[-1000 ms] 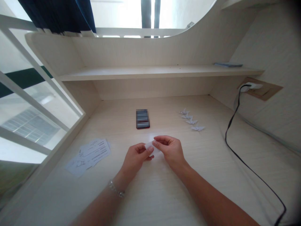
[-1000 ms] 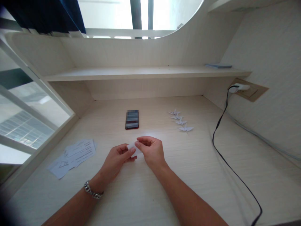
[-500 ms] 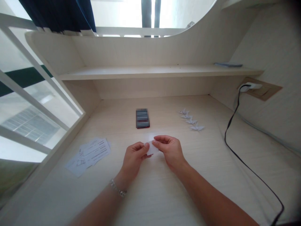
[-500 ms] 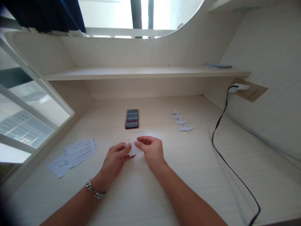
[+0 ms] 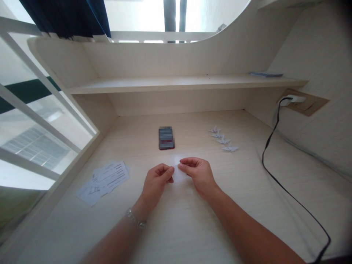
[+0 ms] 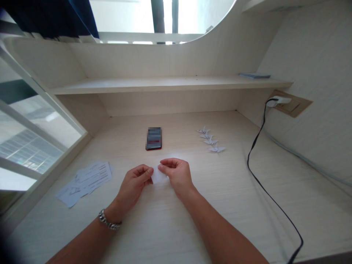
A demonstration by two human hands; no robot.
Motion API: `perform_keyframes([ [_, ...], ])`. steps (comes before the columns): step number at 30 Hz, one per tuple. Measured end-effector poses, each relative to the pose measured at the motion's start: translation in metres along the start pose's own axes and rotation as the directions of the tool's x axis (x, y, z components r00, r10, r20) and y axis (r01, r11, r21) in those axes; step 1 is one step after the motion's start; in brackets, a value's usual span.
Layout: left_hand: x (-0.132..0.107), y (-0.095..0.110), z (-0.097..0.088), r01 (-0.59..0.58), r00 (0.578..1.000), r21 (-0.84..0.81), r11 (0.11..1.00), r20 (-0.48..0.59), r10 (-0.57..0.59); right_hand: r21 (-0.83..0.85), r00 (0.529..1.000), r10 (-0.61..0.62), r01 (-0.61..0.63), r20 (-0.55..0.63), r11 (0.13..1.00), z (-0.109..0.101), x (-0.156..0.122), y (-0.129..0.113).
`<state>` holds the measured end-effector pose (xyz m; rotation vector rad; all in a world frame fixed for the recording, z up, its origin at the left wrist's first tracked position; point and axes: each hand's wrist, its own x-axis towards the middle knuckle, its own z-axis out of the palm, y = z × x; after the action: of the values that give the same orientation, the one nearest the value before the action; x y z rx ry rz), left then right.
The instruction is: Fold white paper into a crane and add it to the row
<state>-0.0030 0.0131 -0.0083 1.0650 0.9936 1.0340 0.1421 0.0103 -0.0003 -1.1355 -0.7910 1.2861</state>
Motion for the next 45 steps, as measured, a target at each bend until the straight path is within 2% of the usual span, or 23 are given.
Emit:
perform_keyframes([
  [7, -0.001, 0.001, 0.003, 0.037, 0.999, -0.085, 0.996, -0.004, -0.037, 0.004, 1.0, -0.019, 0.019, -0.012, 1.0, -0.002, 0.002, -0.001],
  [13, -0.001, 0.002, 0.005, 0.067, 0.996, 0.007, 0.998, 0.064, -0.068, -0.05, 0.998, -0.055, 0.055, -0.01, 0.997, -0.004, 0.004, 0.001],
  [19, 0.0, 0.004, 0.005, 0.082, 0.996, 0.031, 0.996, 0.039, -0.083, -0.052, 0.999, -0.028, 0.029, 0.025, 0.998, -0.004, 0.004, 0.002],
  [23, -0.001, 0.005, 0.002, 0.057, 0.997, 0.156, 0.986, 0.036, -0.063, -0.114, 0.995, -0.016, 0.026, 0.094, 0.993, -0.005, 0.002, 0.0],
  [28, -0.001, 0.008, -0.001, 0.026, 0.992, 0.207, 0.978, 0.119, -0.052, -0.164, 0.982, 0.032, -0.001, 0.184, 0.986, -0.006, -0.001, -0.004],
  [36, 0.0, 0.01, -0.002, 0.004, 0.982, 0.287, 0.958, 0.182, -0.059, -0.143, 0.985, 0.053, -0.029, 0.165, 0.989, -0.004, -0.001, -0.002],
  [40, 0.0, 0.008, -0.002, 0.003, 0.996, 0.232, 0.973, 0.086, -0.024, -0.087, 0.985, 0.035, -0.021, 0.17, 0.996, -0.001, -0.002, -0.001],
  [42, 0.001, 0.006, -0.002, 0.005, 1.0, 0.167, 0.986, 0.018, -0.008, -0.103, 0.982, 0.055, -0.037, 0.181, 0.994, 0.001, -0.003, 0.001],
  [45, 0.002, 0.001, -0.004, -0.009, 1.0, 0.092, 0.996, -0.02, 0.011, -0.152, 0.965, 0.11, -0.074, 0.239, 0.986, 0.004, -0.003, 0.006],
])
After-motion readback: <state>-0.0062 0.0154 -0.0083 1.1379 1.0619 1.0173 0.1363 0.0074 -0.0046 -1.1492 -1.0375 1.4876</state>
